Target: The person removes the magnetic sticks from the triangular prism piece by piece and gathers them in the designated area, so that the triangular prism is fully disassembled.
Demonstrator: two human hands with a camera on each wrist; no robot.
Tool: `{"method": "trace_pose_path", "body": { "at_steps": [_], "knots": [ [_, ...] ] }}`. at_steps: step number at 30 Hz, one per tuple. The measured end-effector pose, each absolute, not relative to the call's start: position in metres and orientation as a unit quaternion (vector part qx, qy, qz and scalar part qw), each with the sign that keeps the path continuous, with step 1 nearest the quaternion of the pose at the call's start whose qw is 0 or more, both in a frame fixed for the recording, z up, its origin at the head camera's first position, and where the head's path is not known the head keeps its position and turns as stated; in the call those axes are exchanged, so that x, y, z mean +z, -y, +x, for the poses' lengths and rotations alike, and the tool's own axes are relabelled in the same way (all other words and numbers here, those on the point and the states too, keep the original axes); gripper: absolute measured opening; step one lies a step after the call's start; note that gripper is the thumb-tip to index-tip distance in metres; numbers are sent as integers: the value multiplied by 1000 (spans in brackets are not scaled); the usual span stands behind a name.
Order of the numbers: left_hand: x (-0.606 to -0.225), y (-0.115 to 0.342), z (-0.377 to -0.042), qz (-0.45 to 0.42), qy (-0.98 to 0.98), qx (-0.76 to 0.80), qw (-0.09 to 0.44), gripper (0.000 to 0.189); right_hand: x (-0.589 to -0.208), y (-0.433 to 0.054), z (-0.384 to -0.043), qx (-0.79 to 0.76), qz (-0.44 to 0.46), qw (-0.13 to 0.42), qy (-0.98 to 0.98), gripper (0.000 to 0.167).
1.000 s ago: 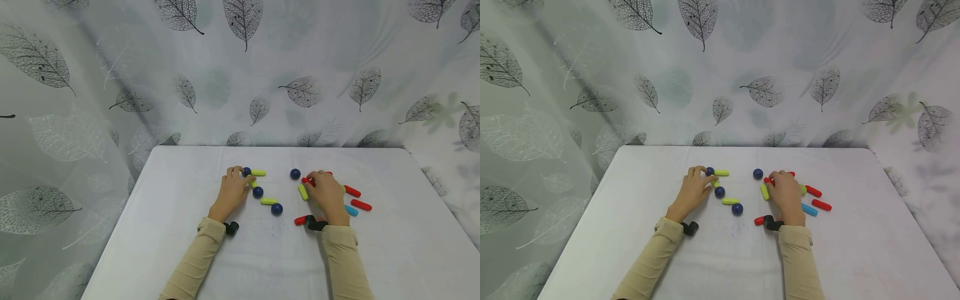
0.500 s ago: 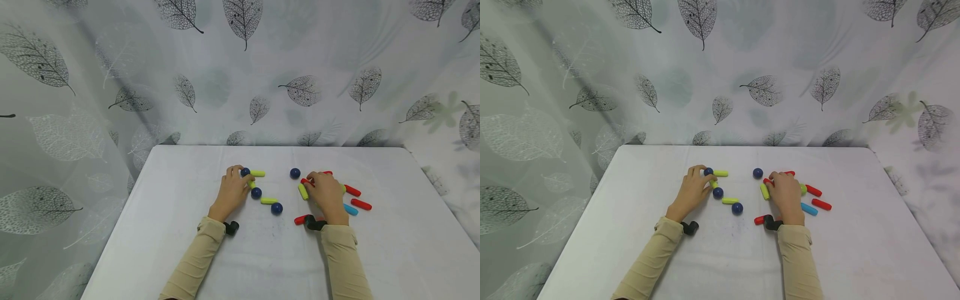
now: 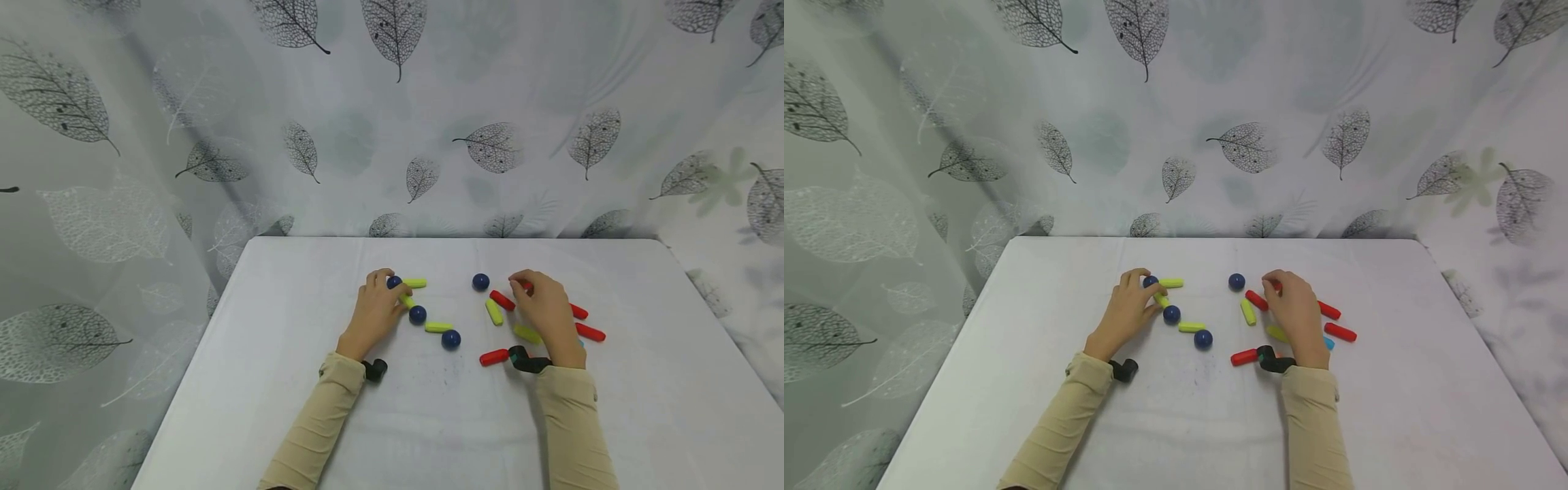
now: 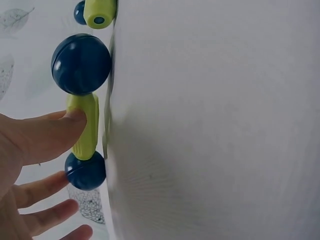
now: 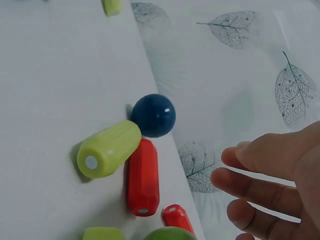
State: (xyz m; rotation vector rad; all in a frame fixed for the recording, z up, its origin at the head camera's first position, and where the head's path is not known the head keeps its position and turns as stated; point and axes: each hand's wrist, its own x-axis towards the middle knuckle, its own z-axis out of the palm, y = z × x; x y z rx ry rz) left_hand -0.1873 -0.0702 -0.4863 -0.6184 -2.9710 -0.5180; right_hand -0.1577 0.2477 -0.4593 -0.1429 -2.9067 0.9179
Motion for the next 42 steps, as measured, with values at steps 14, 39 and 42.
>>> {"method": "trace_pose_path", "body": {
  "at_steps": [14, 39, 42],
  "knots": [
    [-487, 70, -187, -203, 961, -187, 32, 22, -459, -215, -157, 353, 43, 31, 934, 24],
    [-488, 58, -189, -190, 964, -187, 7, 25, -463, -244, -153, 267, -21, -10, 963, 34],
    [-487, 58, -189, -192, 962, -193, 10, 28, -466, -246, -153, 251, -22, -31, 967, 37]
  ]
}}
